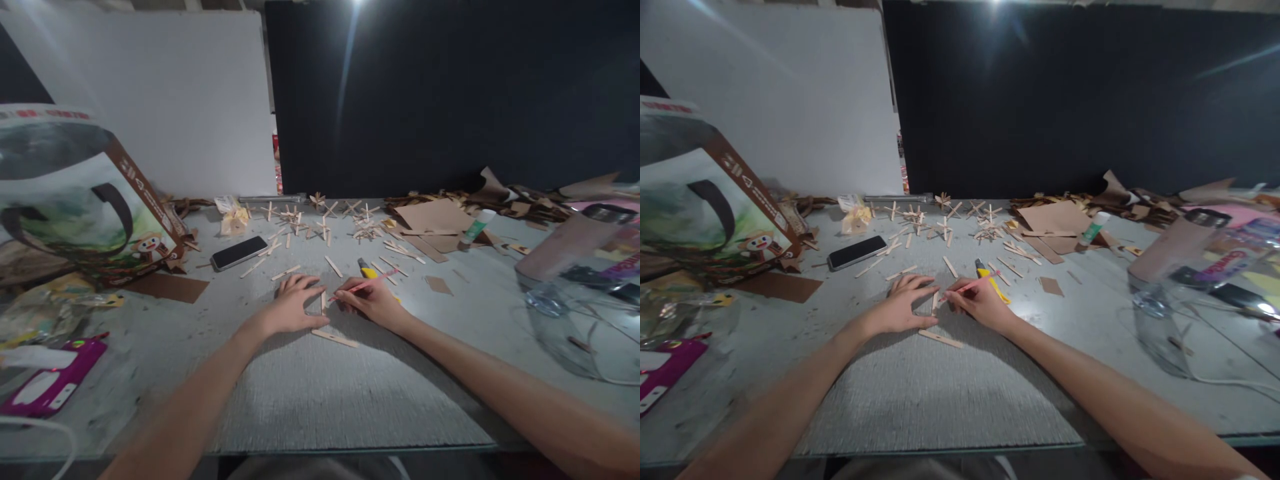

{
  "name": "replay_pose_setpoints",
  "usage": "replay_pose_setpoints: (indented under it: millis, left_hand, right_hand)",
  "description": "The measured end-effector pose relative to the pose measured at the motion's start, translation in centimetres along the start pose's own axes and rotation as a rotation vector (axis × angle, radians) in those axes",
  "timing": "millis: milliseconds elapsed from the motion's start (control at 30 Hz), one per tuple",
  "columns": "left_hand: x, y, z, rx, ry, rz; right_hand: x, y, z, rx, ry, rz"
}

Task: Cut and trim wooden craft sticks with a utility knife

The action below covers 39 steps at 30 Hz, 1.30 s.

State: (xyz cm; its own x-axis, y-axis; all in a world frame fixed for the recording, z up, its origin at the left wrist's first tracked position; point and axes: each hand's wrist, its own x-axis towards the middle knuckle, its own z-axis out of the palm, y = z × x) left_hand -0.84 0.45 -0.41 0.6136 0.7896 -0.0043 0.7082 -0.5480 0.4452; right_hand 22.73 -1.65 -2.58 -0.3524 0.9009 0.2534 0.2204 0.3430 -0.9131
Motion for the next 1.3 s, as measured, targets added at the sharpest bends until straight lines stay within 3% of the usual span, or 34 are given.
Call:
replay_pose_setpoints:
  millis: [167, 367, 1300]
  left_hand:
    - [0.1, -0.1, 0.0, 0.02, -0.022, -0.002]
    - [0.0, -0.1, -0.1, 0.029, -0.028, -0.012]
    - [0.1, -0.3, 0.1, 0.012, -0.002, -0.015]
  right_hand:
    - [0.0, 0.2, 0.4, 0.096, -0.071, 0.026]
    - [-0.1, 0.3, 0.1, 0.03, -0.117, -0.025]
    - [0.4, 0.8, -0.1, -0.009, -0.122, -0.009]
